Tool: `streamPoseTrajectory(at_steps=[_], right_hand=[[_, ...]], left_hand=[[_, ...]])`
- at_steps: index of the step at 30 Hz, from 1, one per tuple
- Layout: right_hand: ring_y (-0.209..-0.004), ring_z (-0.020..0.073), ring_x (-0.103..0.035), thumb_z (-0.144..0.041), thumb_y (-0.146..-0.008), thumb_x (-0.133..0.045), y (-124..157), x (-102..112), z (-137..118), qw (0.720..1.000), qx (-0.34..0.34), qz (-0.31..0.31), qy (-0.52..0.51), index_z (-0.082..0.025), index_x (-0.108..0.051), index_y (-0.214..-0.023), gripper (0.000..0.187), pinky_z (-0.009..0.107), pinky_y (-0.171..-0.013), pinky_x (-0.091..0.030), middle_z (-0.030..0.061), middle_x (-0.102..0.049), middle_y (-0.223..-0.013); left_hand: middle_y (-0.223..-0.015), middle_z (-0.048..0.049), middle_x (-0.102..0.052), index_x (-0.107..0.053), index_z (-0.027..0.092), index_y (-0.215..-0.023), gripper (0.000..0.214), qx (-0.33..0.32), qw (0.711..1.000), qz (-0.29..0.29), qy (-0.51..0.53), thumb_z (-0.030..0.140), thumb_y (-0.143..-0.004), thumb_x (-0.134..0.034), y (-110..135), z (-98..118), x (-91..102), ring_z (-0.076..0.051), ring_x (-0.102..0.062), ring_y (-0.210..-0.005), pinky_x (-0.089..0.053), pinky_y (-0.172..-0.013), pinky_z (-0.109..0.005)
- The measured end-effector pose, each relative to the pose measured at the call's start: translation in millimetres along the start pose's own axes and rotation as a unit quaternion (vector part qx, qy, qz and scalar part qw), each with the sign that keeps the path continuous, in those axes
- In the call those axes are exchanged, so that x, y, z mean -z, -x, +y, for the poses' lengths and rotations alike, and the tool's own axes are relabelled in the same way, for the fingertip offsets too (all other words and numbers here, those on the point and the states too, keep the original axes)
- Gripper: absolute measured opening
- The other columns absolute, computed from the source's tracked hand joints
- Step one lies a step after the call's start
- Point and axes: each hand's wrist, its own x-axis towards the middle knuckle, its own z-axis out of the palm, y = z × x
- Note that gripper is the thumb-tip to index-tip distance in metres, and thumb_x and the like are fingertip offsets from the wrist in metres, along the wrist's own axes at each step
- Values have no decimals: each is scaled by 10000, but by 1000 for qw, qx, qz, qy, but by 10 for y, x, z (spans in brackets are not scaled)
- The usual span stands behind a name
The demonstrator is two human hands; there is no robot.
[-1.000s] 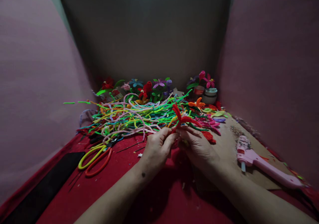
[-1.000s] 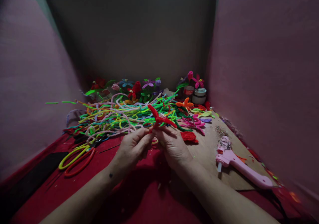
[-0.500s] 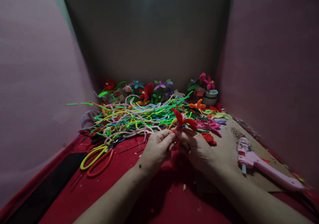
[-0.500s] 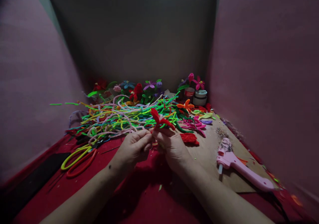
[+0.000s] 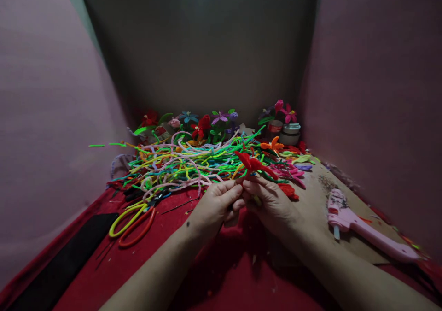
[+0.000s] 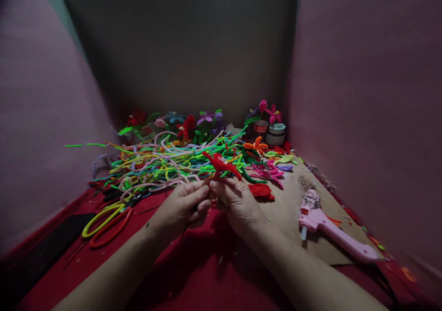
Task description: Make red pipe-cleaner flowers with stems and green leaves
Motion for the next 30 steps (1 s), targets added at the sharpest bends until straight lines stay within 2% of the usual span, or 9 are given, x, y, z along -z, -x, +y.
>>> streamPoseTrajectory(at_steps=[2, 5, 8, 11, 15, 18, 21, 26, 30], right_hand=[[-439, 46, -334, -293, -652, -725, -12, 5, 13, 1000, 9, 11, 5, -175, -658, -722, 153, 203, -424, -278, -46, -520, -555], [-465, 58, -392, -297, -628, -736, -26, 33, 52, 999, 11, 33, -4, -175, -663, -725, 172, 202, -443, -321, -37, -552, -581], [-464, 66, -414, -285, -633, -729, -20, 56, 95, 999, 2, 47, -8, -182, -666, -763, 177, 203, -443, -334, -37, -556, -587], [-456, 76, -418, -269, -677, -695, 9, 18, 84, 999, 2, 35, 10, -184, -670, -814, 163, 221, -465, -346, -33, -570, -596], [-598, 120, -517, -245, -669, -703, 47, -75, 6, 999, 40, 10, 23, -207, -665, -832, 172, 255, -599, -394, -19, -630, -700], [-517, 93, -442, -257, -665, -708, 45, -65, -16, 997, 37, -3, 65, -197, -659, -788, 146, 248, -551, -359, -37, -587, -629], [-449, 76, -346, -288, -666, -704, 9, 11, 11, 994, 24, 5, 103, -194, -658, -766, 145, 245, -494, -311, -59, -500, -515], [-456, 99, -372, -348, -660, -690, -65, 101, 76, 994, 16, 28, 106, -197, -674, -760, 182, 259, -485, -325, -48, -480, -473], [-465, 90, -387, -352, -656, -694, -65, 86, 62, 998, 0, 14, 67, -183, -674, -781, 211, 244, -464, -324, -31, -530, -541]], left_hand=[[-525, 49, -426, -553, 166, -755, 196, -72, 982, 87, -153, 346, -812, -499, 3, -20, -37, -55, -308, -401, -259, -407, -180], [-655, -9, -523, -576, 185, -757, 114, -184, 901, 179, -350, 281, -794, -526, 5, -116, -41, -118, -460, -585, -344, -569, -215], [-706, -33, -522, -574, 199, -769, 110, -221, 845, 179, -453, 245, -815, -486, -2, -217, 17, -152, -480, -650, -348, -636, -234], [-712, -42, -523, -571, 198, -773, 152, -229, 823, 147, -499, 167, -821, -430, -6, -239, 69, -159, -472, -656, -340, -640, -236], [-676, -20, -522, -583, 208, -757, 128, -239, 849, 147, -448, 142, -784, -477, 2, -172, 58, -143, -469, -615, -323, -609, -221], [-592, 11, -484, -599, 207, -737, 118, -232, 870, 175, -399, 179, -789, -496, 4, -120, 23, -113, -428, -526, -294, -553, -214], [-536, 28, -442, -581, 186, -663, 172, -195, 901, 175, -347, 242, -801, -495, -2, -79, -1, -91, -387, -484, -281, -505, -206], [-450, 75, -361, -496, 172, -627, 230, -71, 979, 121, -148, 327, -795, -510, -3, 5, -41, -41, -275, -339, -229, -367, -182], [-436, 92, -379, -510, 164, -700, 199, -18, 998, 53, -11, 342, -776, -555, 7, 44, -32, -22, -239, -278, -236, -292, -159]])
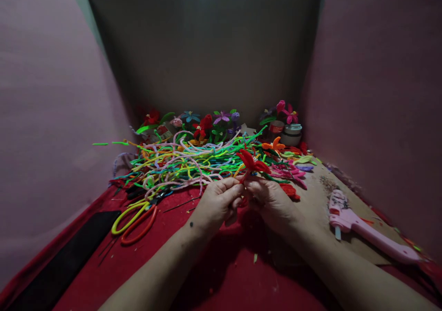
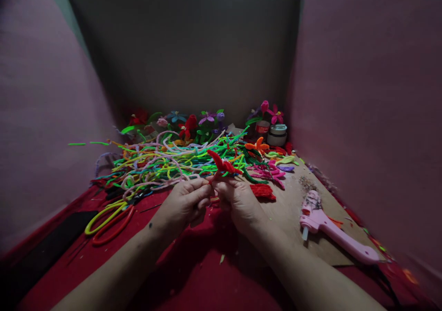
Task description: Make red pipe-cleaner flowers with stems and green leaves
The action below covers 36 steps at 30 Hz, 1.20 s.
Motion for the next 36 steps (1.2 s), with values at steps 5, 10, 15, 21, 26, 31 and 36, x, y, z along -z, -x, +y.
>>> streamPoseTrajectory(at_steps=[5, 10, 15, 21, 26, 31, 36], right_hand=[[-514, 65, -450, -246, -645, -727, 55, -31, -104, 994, -62, -36, -88, -193, -668, -800, 174, 196, -492, -359, -39, -569, -594], [-563, 88, -530, -206, -597, -760, 80, -67, -133, 992, -52, -23, -114, -171, -667, -699, 142, 199, -527, -420, -14, -615, -616], [-570, 107, -548, -232, -614, -750, 63, -90, -86, 995, -10, -1, -98, -178, -681, -748, 161, 235, -537, -444, -4, -643, -681], [-546, 89, -507, -259, -636, -740, 66, -69, -37, 998, 4, 18, -64, -176, -679, -739, 145, 221, -524, -403, -15, -625, -666], [-428, 38, -313, -236, -673, -711, 64, -45, -8, 999, 1, 17, -45, -192, -686, -820, 155, 202, -455, -296, -65, -509, -539], [-484, 58, -389, -250, -662, -712, 60, -66, -38, 1000, -2, -5, -14, -189, -694, -848, 196, 212, -486, -312, -34, -561, -603], [-492, 80, -415, -305, -674, -687, 30, -38, -32, 1000, 10, -5, -5, -178, -674, -787, 171, 238, -494, -341, -14, -577, -625]], left_hand=[[-476, 101, -359, -529, 147, -767, 150, 48, 983, -105, 145, 292, -809, -537, -4, -40, 86, 7, -138, -286, -240, -265, -126], [-483, 105, -338, -513, 151, -781, 174, 47, 984, -124, 118, 319, -826, -503, -9, -49, 83, 0, -136, -293, -241, -279, -139], [-507, 59, -387, -438, 173, -648, 246, -101, 968, 24, -230, 311, -851, -429, 3, -86, 3, -57, -347, -392, -293, -403, -194], [-638, -6, -511, -492, 168, -750, 174, -264, 800, 135, -523, 202, -869, -369, -4, -276, 17, -111, -467, -557, -328, -561, -237], [-616, 0, -490, -503, 166, -737, 188, -262, 809, 138, -508, 177, -867, -367, -9, -272, 30, -101, -443, -537, -310, -549, -226], [-539, 47, -398, -531, 163, -750, 173, -165, 927, 103, -321, 247, -850, -417, -2, -121, -10, -66, -348, -460, -277, -474, -196], [-466, 83, -342, -460, 164, -653, 209, -38, 995, 40, -84, 307, -803, -483, -14, -23, -14, -22, -211, -338, -157, -352, -171]])
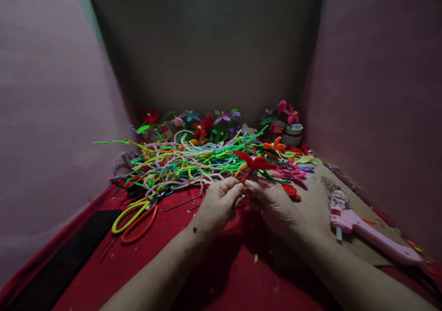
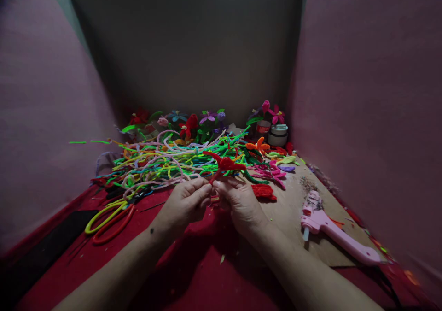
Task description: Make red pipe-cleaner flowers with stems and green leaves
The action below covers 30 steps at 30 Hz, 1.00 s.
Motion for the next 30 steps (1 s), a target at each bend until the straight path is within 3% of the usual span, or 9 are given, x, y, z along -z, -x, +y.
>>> streamPoseTrajectory(at_steps=[4, 13, 17, 21, 25, 30], right_hand=[[-484, 81, -388, -314, -662, -694, -25, 29, 14, 1000, 14, 15, 7, -160, -631, -644, 168, 233, -464, -315, -20, -526, -564], [-494, 58, -370, -291, -680, -689, 30, 2, -65, 996, -67, -37, -55, -177, -659, -823, 185, 191, -423, -222, -21, -534, -628], [-497, 71, -384, -303, -670, -685, 35, -7, -68, 998, -33, -41, -42, -174, -650, -813, 195, 204, -429, -227, -15, -551, -616], [-489, 70, -357, -304, -692, -670, 19, -10, -15, 999, -6, -17, -34, -172, -639, -761, 152, 217, -442, -231, -33, -515, -574], [-481, 72, -329, -305, -718, -645, 5, -1, 33, 999, 16, -11, -26, -173, -648, -755, 137, 230, -441, -216, -26, -517, -598], [-432, 72, -270, -355, -699, -655, -8, 33, 54, 1000, 13, 10, 20, -200, -667, -820, 197, 239, -440, -225, -44, -486, -531]], left_hand=[[-445, 91, -348, -498, 150, -704, 185, 43, 992, -53, 108, 310, -794, -527, -2, 6, 44, -10, -186, -315, -136, -325, -148], [-475, 96, -323, -547, 130, -764, 152, 69, 945, -154, 281, 245, -843, -487, -20, -89, 108, 1, -127, -319, -208, -293, -116], [-480, 92, -334, -552, 132, -777, 143, 81, 943, -171, 275, 254, -834, -504, -26, -83, 115, -1, -141, -318, -217, -289, -116], [-484, 90, -369, -525, 145, -755, 176, 70, 963, -147, 216, 307, -821, -523, -8, -50, 92, 0, -175, -314, -227, -305, -126], [-482, 71, -422, -487, 154, -681, 252, 21, 993, -82, 87, 371, -803, -528, 7, -40, 37, -18, -293, -319, -239, -323, -148], [-467, 80, -371, -492, 149, -651, 272, -20, 999, -3, -26, 387, -769, -551, 18, -46, -34, -23, -279, -372, -208, -366, -163]])
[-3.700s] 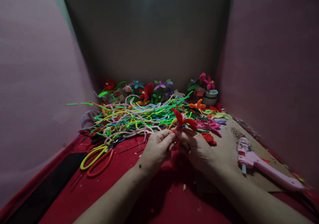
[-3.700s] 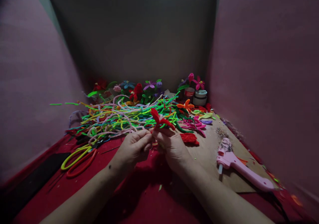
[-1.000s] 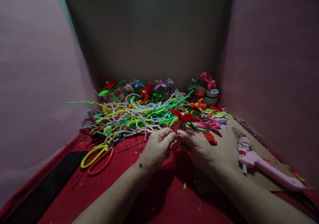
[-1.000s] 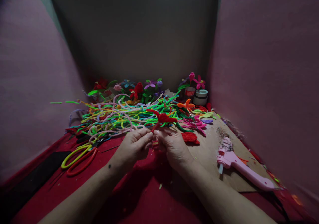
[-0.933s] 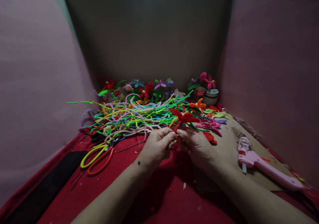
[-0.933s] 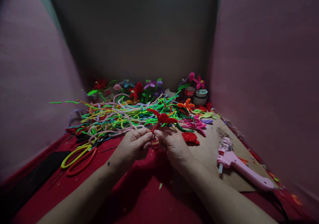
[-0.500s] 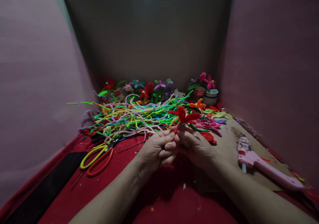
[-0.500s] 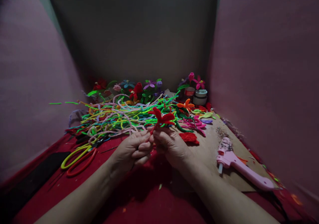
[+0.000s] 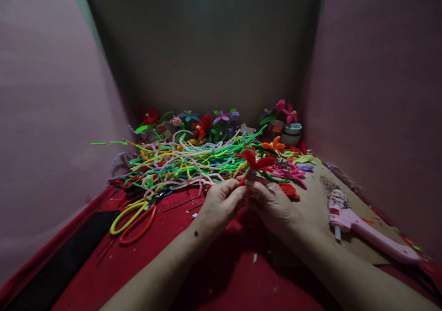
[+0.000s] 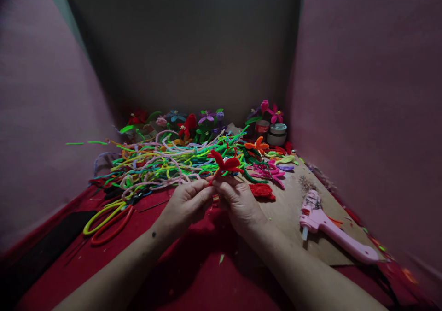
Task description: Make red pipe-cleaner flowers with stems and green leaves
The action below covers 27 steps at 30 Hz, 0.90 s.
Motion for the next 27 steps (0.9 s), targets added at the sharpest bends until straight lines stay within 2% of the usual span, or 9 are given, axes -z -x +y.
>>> streamPoseTrajectory(at_steps=[3, 6, 11, 15, 21, 27], right_hand=[[-426, 74, -282, -369, -704, -651, 2, -5, -21, 1000, -7, 1, 18, -208, -673, -831, 206, 241, -456, -257, -54, -462, -497], [-460, 82, -324, -347, -724, -639, 20, -36, -72, 1000, 9, -14, 26, -209, -678, -817, 171, 248, -492, -293, -42, -500, -544], [-441, 79, -249, -357, -729, -633, 34, -40, -96, 999, 7, -14, 38, -215, -681, -828, 180, 246, -451, -222, -52, -449, -498], [-436, 77, -234, -382, -714, -644, -4, -9, -22, 1000, -2, -11, 28, -226, -683, -819, 192, 245, -439, -196, -41, -485, -529], [-592, 125, -440, -313, -679, -676, -14, -34, -41, 1000, 14, -6, -10, -214, -683, -742, 118, 251, -525, -328, -5, -570, -651], [-616, 121, -454, -274, -633, -700, 10, -73, -128, 999, 35, -11, 1, -194, -680, -669, 90, 250, -578, -361, -18, -565, -623]], left_hand=[[-485, 73, -368, -482, 149, -630, 286, -30, 999, 30, -26, 389, -773, -541, -7, -16, -15, -28, -284, -406, -204, -385, -168], [-474, 79, -350, -461, 156, -631, 288, -3, 1000, 21, 4, 391, -786, -521, -24, -33, -4, -25, -256, -382, -173, -373, -171], [-450, 85, -343, -444, 159, -631, 324, 14, 998, 3, 57, 434, -767, -548, -55, -74, 30, -18, -227, -355, -144, -361, -165], [-430, 90, -326, -452, 156, -633, 332, 4, 997, -1, 76, 441, -758, -568, -59, -96, 32, -18, -220, -351, -150, -361, -163], [-440, 88, -343, -458, 156, -649, 309, 3, 994, -22, 107, 414, -776, -569, -72, -124, 56, -17, -242, -349, -157, -368, -162], [-431, 93, -337, -468, 159, -696, 277, 10, 986, -56, 156, 402, -784, -569, -95, -165, 86, -18, -226, -336, -150, -352, -152]])
